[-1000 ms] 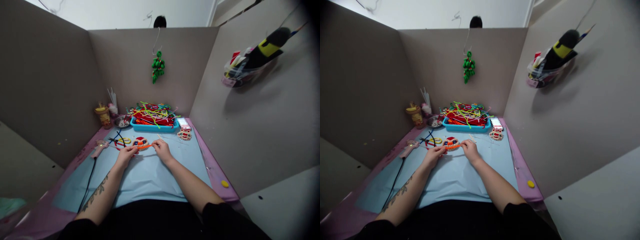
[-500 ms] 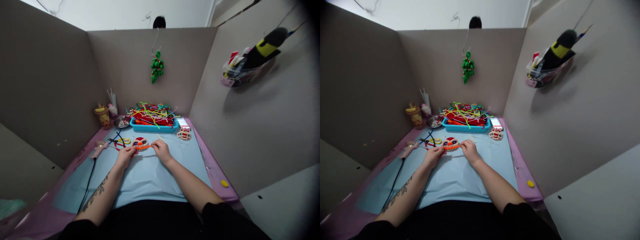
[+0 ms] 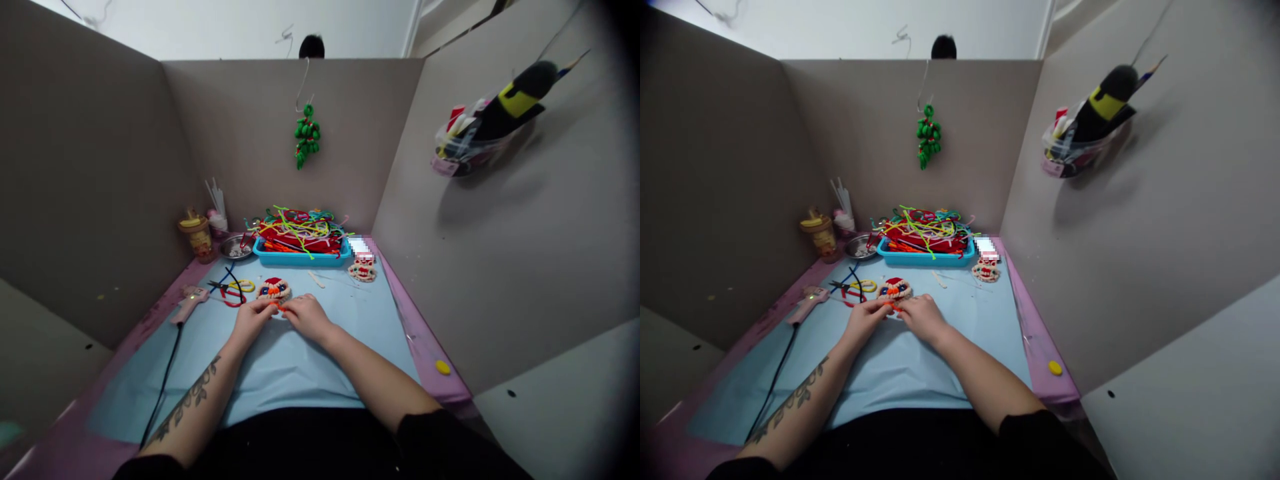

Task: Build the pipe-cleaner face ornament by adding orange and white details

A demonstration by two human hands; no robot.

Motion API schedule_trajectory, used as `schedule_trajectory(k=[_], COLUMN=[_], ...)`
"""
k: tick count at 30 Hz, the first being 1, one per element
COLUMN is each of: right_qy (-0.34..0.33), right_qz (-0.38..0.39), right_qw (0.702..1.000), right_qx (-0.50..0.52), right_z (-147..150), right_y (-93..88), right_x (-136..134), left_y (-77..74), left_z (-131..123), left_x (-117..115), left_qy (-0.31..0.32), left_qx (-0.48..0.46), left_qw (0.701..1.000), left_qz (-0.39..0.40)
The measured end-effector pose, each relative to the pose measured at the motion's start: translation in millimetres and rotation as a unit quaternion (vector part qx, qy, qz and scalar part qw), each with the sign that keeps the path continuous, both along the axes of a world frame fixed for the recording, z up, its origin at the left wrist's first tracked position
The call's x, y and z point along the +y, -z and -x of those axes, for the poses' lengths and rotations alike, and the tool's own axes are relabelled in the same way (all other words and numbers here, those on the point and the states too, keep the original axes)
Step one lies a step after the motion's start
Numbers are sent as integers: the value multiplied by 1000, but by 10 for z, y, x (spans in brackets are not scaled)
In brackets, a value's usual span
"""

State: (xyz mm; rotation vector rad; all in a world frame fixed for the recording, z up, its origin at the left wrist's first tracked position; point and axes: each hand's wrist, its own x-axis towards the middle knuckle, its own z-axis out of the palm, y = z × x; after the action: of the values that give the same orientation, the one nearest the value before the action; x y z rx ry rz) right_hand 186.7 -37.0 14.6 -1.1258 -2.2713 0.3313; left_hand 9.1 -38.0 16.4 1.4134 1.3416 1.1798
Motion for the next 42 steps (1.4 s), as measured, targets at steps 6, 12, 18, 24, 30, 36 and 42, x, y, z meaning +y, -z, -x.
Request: schedule_trajectory(k=[6,12,18,24,30,36,42], right_qy=[216,337,334,328,269,60,-5], right_qz=[35,137,167,178,86,117,256], right_qw=[976,926,919,919,959,982,932], right_qx=[-9,-98,-127,-126,0,133,256], right_z=[-316,-537,-526,-567,-434,-76,6], right_y=[-29,88,171,166,66,27,40], right_x=[343,701,732,736,466,92,94], left_y=[48,106,79,36,41,44,78], left_z=[-39,-18,-17,-47,-78,-136,-78], left_x=[13,36,4,-32,-29,-15,22], left_qy=[52,-2,-22,-23,-28,36,-15], left_qx=[-114,-11,42,38,-16,-172,-177], left_qw=[992,999,997,997,999,984,984], left_qz=[-20,-40,-60,-60,-42,38,28])
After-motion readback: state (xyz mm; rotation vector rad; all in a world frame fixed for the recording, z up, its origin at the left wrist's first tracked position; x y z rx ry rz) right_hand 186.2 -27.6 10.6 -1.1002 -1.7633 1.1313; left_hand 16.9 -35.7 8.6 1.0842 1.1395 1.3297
